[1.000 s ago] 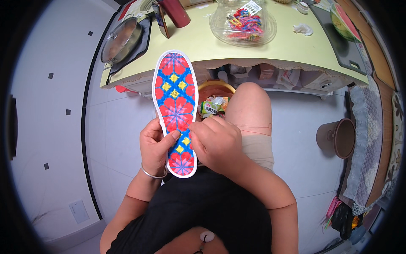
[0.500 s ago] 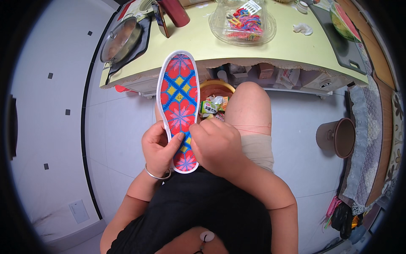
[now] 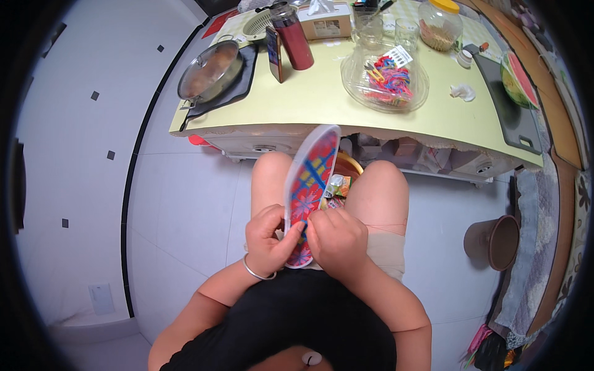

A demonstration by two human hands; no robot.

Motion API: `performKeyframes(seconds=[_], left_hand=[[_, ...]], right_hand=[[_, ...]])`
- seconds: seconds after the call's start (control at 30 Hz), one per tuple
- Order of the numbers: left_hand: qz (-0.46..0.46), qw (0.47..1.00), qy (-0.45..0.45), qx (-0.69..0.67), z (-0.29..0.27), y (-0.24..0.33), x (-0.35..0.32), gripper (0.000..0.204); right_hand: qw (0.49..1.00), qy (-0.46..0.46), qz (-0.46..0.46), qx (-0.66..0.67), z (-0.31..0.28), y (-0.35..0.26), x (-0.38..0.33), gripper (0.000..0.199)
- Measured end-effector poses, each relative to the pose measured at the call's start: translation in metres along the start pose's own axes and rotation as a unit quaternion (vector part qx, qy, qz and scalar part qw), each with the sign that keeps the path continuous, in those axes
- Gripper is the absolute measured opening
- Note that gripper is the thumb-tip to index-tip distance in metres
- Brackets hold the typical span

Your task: The person sews a pattern onto a shoe insole by hand with a needle and thread.

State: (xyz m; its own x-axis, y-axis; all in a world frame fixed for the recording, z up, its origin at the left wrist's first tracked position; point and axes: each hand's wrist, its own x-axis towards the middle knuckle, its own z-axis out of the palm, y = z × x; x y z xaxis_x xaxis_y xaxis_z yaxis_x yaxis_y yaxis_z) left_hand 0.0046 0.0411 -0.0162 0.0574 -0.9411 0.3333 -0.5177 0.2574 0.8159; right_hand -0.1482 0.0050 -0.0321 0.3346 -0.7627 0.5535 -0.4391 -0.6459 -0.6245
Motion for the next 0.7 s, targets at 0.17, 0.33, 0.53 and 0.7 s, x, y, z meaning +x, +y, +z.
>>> performKeyframes(seconds=[0.17, 0.33, 0.53, 0.7], left_hand=[[-0.04, 0.995, 0.013, -0.086, -0.01, -0.008, 0.005, 0.013], [-0.186, 0.899, -0.101, -0.384, -0.012, -0.022, 0.0, 0.026], [-0.179, 0.897, -0.112, -0.389, -0.014, -0.027, -0.001, 0.027], [-0.173, 0.906, -0.101, -0.373, -0.014, -0.024, -0.005, 0.027]], right_hand=[[0.976, 0.045, 0.16, 0.139, -0.009, 0.001, 0.005, 0.009], [0.771, -0.018, 0.414, 0.484, -0.004, 0.016, 0.003, 0.007], [0.535, -0.023, 0.516, 0.669, 0.017, 0.015, -0.005, 0.028], [0.538, 0.02, 0.48, 0.693, 0.024, 0.006, -0.003, 0.029]])
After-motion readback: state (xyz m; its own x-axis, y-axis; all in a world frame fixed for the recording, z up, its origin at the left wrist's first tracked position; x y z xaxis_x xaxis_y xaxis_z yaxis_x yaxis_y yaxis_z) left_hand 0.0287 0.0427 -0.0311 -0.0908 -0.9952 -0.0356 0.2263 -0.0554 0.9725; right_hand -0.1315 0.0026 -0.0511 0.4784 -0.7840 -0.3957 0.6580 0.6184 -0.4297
